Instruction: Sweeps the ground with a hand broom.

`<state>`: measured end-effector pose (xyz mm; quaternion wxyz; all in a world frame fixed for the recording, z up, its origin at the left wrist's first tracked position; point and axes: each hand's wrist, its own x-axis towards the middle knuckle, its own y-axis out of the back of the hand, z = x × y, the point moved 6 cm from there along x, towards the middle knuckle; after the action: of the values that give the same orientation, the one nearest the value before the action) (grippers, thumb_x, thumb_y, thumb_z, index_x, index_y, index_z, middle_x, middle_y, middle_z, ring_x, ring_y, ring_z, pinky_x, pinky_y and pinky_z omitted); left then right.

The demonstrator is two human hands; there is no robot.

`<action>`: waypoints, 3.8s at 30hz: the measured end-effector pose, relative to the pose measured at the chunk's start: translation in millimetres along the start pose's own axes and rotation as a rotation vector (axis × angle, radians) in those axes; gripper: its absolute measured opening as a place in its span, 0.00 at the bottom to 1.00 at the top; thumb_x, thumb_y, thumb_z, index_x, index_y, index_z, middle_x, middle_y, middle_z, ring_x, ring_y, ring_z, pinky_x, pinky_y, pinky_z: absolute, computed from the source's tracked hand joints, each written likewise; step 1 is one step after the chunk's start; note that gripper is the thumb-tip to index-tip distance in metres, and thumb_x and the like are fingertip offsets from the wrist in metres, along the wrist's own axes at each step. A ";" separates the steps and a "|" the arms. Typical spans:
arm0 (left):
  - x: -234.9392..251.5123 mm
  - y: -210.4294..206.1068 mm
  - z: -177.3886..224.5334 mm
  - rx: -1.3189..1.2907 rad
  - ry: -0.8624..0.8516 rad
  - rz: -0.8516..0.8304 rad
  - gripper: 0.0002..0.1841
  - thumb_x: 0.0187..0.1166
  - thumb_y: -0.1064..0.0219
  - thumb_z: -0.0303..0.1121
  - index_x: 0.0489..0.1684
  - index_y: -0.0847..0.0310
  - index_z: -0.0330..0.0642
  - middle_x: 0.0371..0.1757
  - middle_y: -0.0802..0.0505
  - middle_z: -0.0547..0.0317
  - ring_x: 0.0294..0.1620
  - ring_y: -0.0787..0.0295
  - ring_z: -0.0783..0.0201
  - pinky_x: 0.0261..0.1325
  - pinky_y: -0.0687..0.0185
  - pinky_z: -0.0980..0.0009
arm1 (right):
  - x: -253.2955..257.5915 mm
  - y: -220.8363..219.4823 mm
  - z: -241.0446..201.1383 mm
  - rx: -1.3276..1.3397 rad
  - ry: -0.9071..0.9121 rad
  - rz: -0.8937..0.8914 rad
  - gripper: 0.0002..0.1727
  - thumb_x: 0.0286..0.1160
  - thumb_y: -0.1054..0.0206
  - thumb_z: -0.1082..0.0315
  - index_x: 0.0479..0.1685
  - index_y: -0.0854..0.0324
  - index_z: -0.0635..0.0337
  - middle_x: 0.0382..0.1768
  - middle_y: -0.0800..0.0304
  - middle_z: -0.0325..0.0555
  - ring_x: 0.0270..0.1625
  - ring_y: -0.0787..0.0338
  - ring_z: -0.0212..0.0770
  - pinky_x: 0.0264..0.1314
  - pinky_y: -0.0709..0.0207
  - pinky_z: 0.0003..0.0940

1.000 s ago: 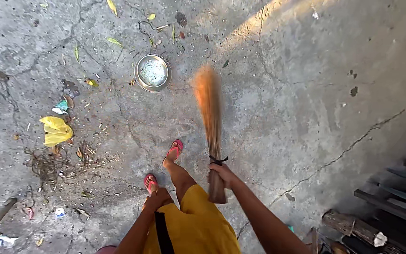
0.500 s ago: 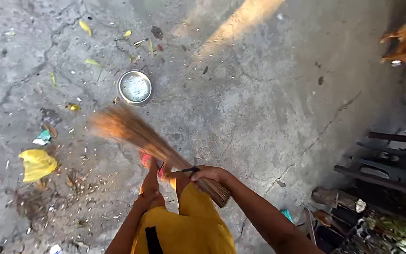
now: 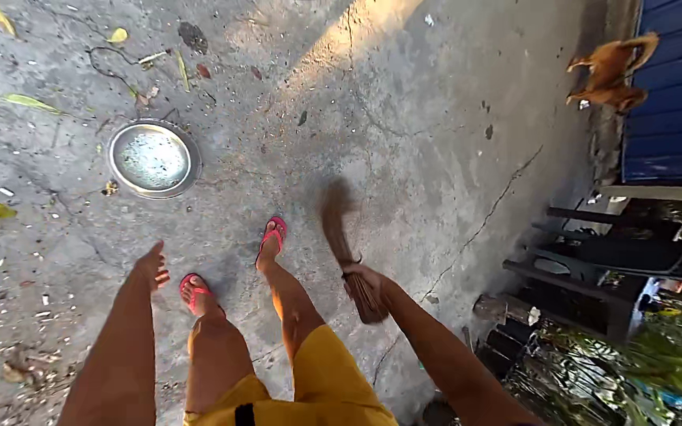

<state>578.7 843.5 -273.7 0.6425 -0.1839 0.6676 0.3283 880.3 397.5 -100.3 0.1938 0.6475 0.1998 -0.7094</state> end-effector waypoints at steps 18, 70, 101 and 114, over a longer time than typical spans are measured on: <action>242.4 -124.2 141.3 -0.674 -0.008 0.140 0.36 0.89 0.56 0.64 0.84 0.40 0.45 0.72 0.20 0.45 0.57 0.12 0.55 0.56 0.14 0.60 | 74.1 107.2 -120.3 -0.117 0.020 0.085 0.18 0.67 0.36 0.51 0.50 0.26 0.51 0.24 0.15 0.38 0.23 0.12 0.36 0.29 0.14 0.35; -214.5 -175.2 -107.8 0.767 0.052 -0.139 0.69 0.52 0.15 0.65 0.98 0.60 0.55 0.83 0.29 0.25 0.76 0.22 0.31 0.72 0.21 0.37 | -132.7 72.0 -151.8 -0.262 0.179 -0.097 0.25 0.72 0.40 0.56 0.68 0.30 0.53 0.30 0.12 0.42 0.31 0.09 0.41 0.40 0.10 0.42; -235.5 -360.2 124.1 1.260 0.048 0.096 0.71 0.39 0.18 0.77 0.96 0.59 0.80 0.92 0.50 0.25 0.69 0.23 0.22 0.53 0.18 0.31 | 18.1 77.6 -369.6 -0.453 0.053 -0.145 0.20 0.83 0.41 0.55 0.62 0.25 0.60 0.38 0.16 0.44 0.35 0.15 0.37 0.42 0.17 0.39; -234.6 -289.3 208.4 1.226 0.009 0.005 0.55 0.59 0.21 0.60 0.94 0.52 0.82 0.89 0.40 0.27 0.65 0.19 0.26 0.51 0.17 0.31 | -123.9 91.9 -431.6 -0.234 0.258 -0.057 0.27 0.77 0.43 0.60 0.76 0.37 0.56 0.33 0.14 0.46 0.31 0.09 0.44 0.41 0.10 0.46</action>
<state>950.4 735.3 -94.1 0.6277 0.2195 0.7380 -0.1147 1303.0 552.5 -15.2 0.2203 0.7004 0.3226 -0.5974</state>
